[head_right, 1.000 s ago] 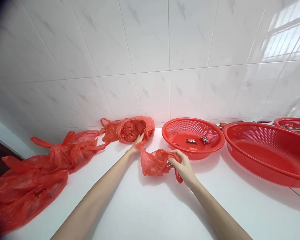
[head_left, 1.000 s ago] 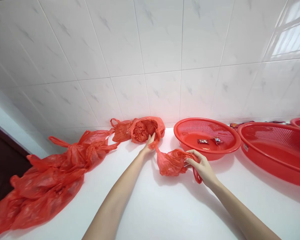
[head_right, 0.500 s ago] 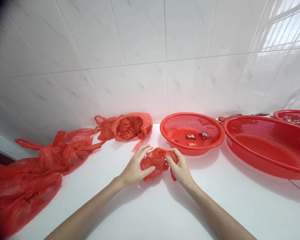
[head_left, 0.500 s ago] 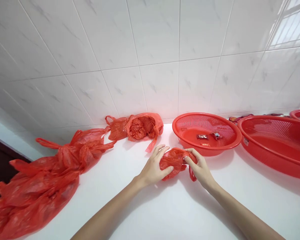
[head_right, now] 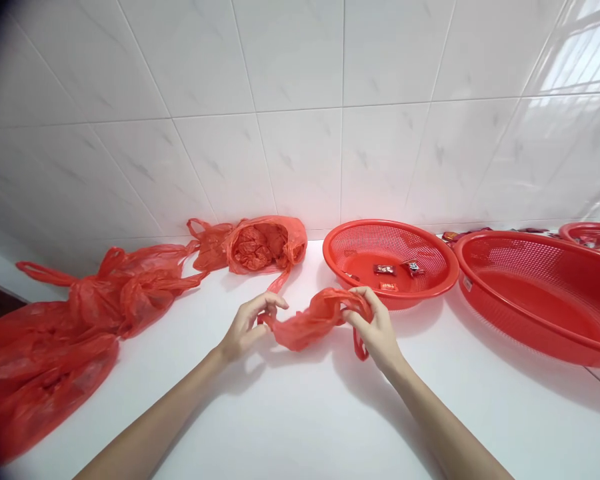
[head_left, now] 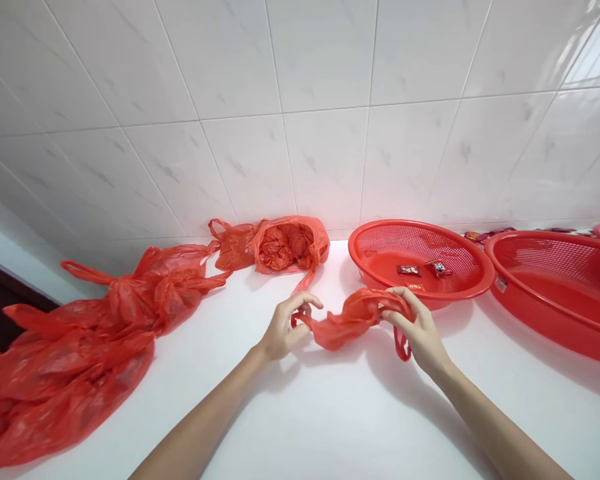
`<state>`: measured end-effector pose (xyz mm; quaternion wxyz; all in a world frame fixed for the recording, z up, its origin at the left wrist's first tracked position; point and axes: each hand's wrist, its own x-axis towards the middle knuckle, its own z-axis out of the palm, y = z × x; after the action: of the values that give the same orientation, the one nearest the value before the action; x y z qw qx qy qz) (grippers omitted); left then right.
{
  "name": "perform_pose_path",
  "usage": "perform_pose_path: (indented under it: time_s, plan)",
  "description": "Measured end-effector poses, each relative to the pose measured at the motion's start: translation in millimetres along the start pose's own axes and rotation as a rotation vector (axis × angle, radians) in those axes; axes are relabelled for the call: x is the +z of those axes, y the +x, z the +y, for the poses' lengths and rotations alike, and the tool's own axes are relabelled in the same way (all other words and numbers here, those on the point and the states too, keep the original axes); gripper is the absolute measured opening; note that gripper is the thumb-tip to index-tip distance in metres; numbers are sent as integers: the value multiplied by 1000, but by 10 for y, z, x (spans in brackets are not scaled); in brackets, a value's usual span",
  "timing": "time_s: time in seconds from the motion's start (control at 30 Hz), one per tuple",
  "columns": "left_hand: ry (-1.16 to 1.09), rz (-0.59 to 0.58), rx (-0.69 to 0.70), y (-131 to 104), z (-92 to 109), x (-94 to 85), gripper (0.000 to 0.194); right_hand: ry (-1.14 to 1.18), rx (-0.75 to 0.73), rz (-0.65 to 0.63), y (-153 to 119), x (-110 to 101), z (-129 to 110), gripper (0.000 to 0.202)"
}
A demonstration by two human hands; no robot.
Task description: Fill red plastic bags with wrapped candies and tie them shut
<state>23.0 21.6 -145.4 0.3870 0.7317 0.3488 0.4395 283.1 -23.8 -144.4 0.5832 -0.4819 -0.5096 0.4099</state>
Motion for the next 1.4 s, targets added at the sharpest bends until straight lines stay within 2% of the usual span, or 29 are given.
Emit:
perform_pose_path:
  time_s: [0.07, 0.1, 0.23, 0.37, 0.47, 0.57, 0.63, 0.73, 0.83, 0.9, 0.97, 1.03, 1.1, 1.2, 1.3, 1.4]
  plan:
    - [-46, -127, -13, -28, 52, 47, 31, -24, -23, -64, -18, 25, -3, 24]
    - [-42, -146, -25, -46, 78, 92, 30, -39, -25, -83, -23, 41, 1, 27]
    - [78, -55, -114, -148, 133, 331, 39, -92, -35, -65, -41, 98, 36, 33]
    - [162, -4, -32, -212, 76, 438, 28, -67, 39, -36, -72, 128, 45, 34]
    - [325, 57, 109, -198, -7, 382, 21, -11, 104, -17, -86, 131, 39, 38]
    - [582, 123, 218, -157, -87, 297, 31, -50, 133, -18, -73, 128, 66, 34]
    - [761, 163, 210, -125, -116, 247, 39, -132, 60, -26, -51, 123, 110, 24]
    - [941, 244, 97, -72, -114, 162, 45, -257, -80, -96, -17, 104, 183, 13]
    - [996, 346, -42, -23, -98, 46, 44, -419, -48, -248, 4, 64, 218, 15]
    - [978, 386, -91, -3, -110, -25, 51, -597, -16, -295, 14, 31, 218, 18]
    - [913, 379, -66, 2, -148, -59, 60, -762, 5, -307, 20, 3, 214, 21]
    - [825, 347, -14, -6, -199, -44, 62, -837, -9, -336, 15, -11, 224, 34]
    - [747, 315, 11, -21, -240, 10, 62, -848, -152, -349, -5, -2, 249, 54]
    - [660, 286, 15, -45, -236, 111, 63, -855, -549, -271, -69, 60, 280, 73]
    - [557, 246, 32, -62, -148, 183, 59, -887, -827, -232, -158, 163, 273, 66]
    - [435, 174, 3, -71, -46, 213, 48, -973, -893, -280, -217, 259, 289, 49]
